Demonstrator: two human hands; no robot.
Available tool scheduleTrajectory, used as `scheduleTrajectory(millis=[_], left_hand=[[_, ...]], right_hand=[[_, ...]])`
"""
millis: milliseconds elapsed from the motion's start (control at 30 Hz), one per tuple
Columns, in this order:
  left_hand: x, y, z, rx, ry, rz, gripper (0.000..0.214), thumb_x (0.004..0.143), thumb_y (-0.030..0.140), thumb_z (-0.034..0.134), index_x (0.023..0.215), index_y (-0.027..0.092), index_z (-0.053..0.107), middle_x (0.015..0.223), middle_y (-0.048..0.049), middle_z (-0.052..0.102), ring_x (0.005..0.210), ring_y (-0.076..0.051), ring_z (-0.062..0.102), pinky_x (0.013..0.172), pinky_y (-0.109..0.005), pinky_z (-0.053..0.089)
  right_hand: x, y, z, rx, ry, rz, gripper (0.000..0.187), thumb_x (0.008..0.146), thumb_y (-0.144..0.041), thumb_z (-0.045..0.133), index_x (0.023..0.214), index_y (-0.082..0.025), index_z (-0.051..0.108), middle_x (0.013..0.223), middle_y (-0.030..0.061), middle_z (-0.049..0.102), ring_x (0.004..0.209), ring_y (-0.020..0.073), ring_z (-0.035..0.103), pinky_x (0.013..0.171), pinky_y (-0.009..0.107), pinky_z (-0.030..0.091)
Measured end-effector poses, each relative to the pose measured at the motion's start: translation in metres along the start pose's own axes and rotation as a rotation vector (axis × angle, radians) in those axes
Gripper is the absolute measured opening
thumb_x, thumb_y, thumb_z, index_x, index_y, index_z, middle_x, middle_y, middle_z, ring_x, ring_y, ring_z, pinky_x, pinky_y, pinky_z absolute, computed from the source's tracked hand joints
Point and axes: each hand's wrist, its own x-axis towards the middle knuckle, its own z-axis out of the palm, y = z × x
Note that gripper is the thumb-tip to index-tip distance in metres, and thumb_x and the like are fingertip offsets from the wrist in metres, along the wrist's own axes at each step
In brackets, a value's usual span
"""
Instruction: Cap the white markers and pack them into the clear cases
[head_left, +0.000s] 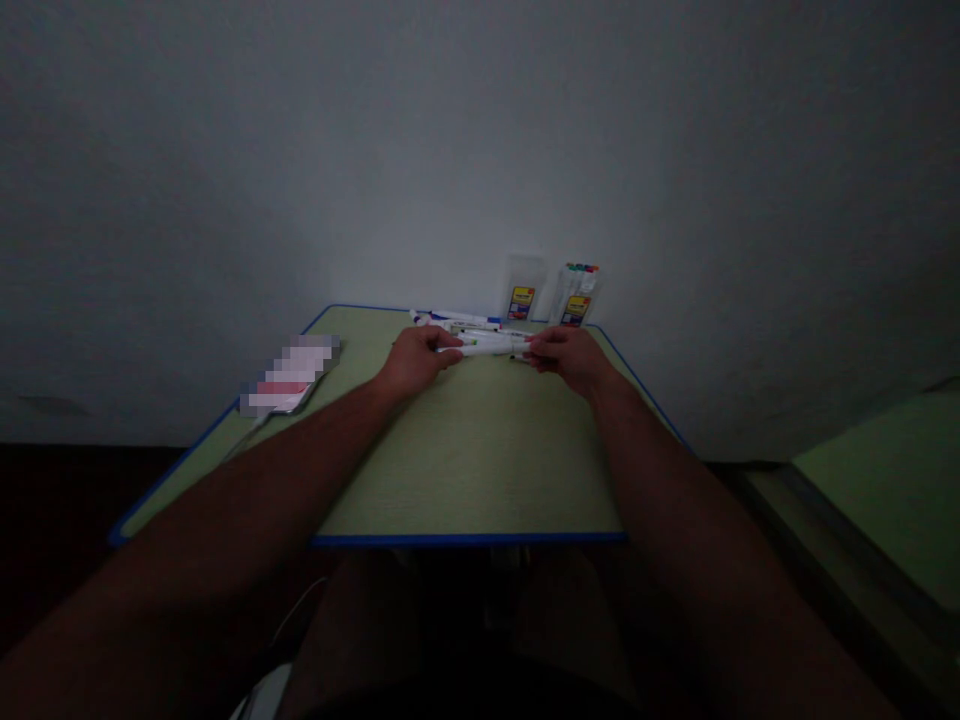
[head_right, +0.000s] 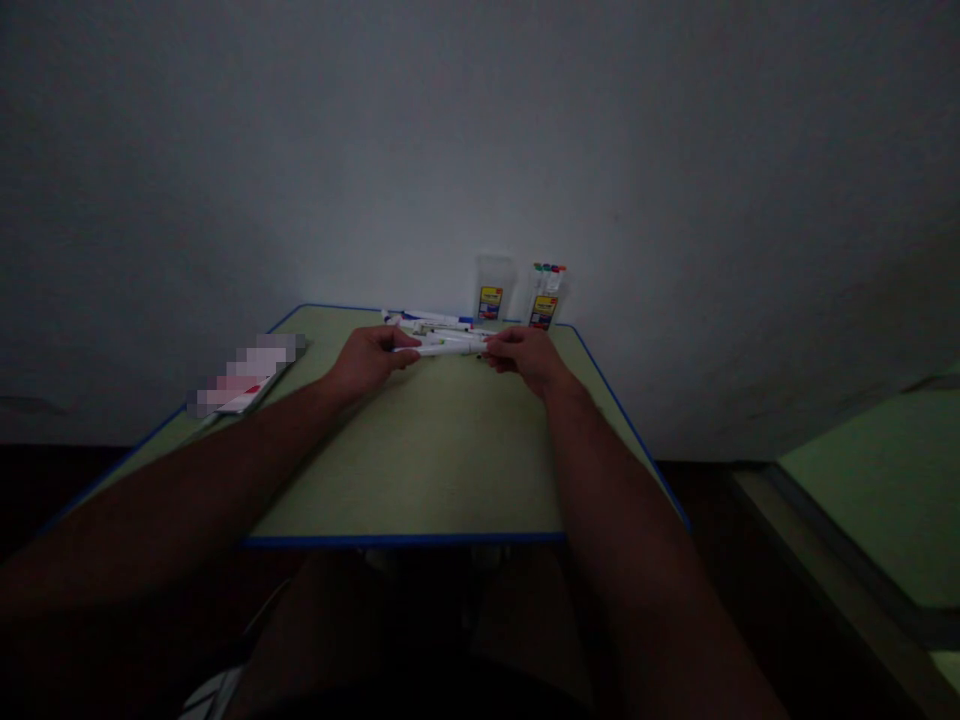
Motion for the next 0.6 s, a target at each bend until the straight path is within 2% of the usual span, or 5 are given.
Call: scheduleTrajectory(millis=[600], left_hand=[[-0.0027,0.0048,0.0053,-0.081,-0.008,-0.076,0.014,0.066,0.021,0.078,0.078,0.015,0.078,0.058,-0.0011,0.062,0.053,-0.012,0.050,0.054,-0.029,0.040]], right_hand=[[0.0030,0.0016,-0.0033,0.035,-0.024,0.018,0.011,0.069,-0.013,0.081,0.070,-0.014,0.070,0.064,0.0057,0.071,0.051,0.0108,0.062,0.050,0.022,0.052]])
